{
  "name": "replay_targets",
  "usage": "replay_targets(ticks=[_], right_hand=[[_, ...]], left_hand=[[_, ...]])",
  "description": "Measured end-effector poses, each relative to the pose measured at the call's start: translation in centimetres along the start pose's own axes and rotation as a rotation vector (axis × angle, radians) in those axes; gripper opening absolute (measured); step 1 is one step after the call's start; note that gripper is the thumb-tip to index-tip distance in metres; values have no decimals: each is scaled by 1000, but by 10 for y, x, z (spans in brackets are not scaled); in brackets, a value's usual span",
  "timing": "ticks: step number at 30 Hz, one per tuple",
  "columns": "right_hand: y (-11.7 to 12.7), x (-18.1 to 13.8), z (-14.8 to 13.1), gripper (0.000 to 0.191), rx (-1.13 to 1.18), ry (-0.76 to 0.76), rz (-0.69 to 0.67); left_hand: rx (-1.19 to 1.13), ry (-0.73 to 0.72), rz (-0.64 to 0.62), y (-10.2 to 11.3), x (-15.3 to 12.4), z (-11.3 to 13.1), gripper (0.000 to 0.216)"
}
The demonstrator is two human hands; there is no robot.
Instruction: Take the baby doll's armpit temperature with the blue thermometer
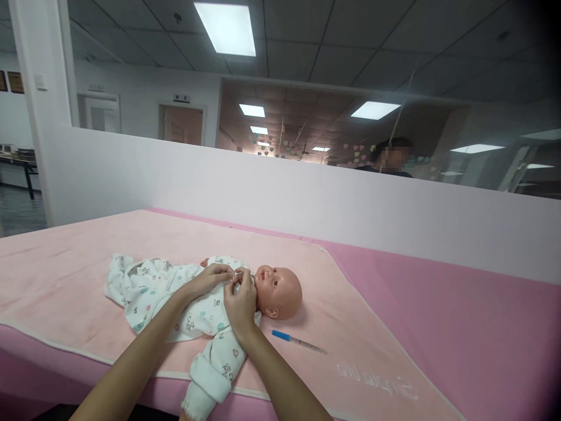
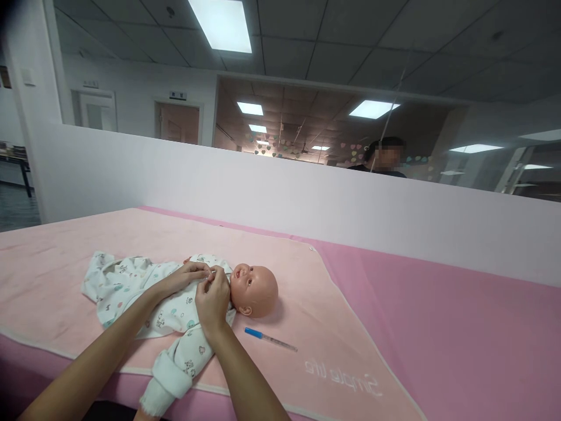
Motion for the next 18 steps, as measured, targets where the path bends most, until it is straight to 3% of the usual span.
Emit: replay_targets(ticks=[12,18], right_hand=[[3,-1,-3,28,19,79,12],[9,-3,-9,28,81,132,83]], left_hand=[[-2,-11,16,0,-1,2,25],[-64,9,167,10,-8,4,28]])
Point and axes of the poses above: each hand's wrist, its own x-axis towards the middle knuckle, its own y-axis out of the back of the hand, z = x × y, the point moved 2 cm from there along x, towards the middle knuckle, and after that the axes turned 15 degrees about -z, right-handed, at the moved point
